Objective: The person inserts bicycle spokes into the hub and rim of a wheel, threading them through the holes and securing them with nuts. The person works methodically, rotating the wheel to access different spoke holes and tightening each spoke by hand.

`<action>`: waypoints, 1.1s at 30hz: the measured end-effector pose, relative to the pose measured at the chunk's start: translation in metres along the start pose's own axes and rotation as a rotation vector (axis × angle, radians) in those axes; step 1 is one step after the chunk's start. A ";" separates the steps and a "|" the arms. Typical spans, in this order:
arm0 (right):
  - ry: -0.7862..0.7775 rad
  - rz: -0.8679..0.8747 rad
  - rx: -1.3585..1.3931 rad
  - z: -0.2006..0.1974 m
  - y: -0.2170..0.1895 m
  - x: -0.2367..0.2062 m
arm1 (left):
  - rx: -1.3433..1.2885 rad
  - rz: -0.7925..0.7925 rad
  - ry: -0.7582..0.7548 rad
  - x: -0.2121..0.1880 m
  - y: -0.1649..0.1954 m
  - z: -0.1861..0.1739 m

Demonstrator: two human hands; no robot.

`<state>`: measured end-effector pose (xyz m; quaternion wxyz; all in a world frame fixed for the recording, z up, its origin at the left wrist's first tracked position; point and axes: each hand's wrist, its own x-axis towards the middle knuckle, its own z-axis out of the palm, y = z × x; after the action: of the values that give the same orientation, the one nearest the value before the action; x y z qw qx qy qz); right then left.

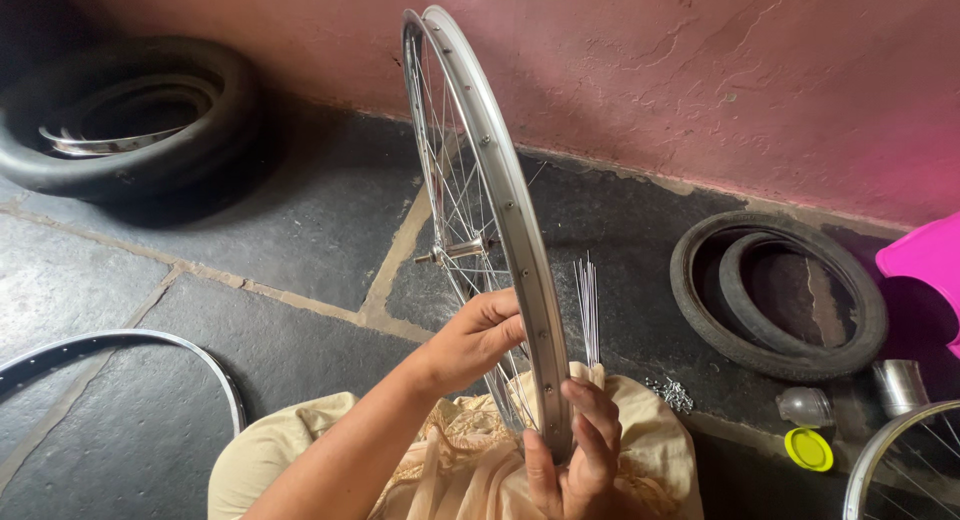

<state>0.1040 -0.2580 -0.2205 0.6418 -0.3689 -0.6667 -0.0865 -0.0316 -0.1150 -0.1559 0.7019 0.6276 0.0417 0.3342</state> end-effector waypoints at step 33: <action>0.108 0.289 0.335 0.006 0.015 -0.030 | -0.486 0.140 0.223 -0.048 0.031 0.049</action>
<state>0.1054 -0.2552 -0.2542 0.7347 -0.3435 -0.5767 0.0985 -0.0582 -0.1822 -0.1347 0.7981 0.4015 -0.0059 0.4492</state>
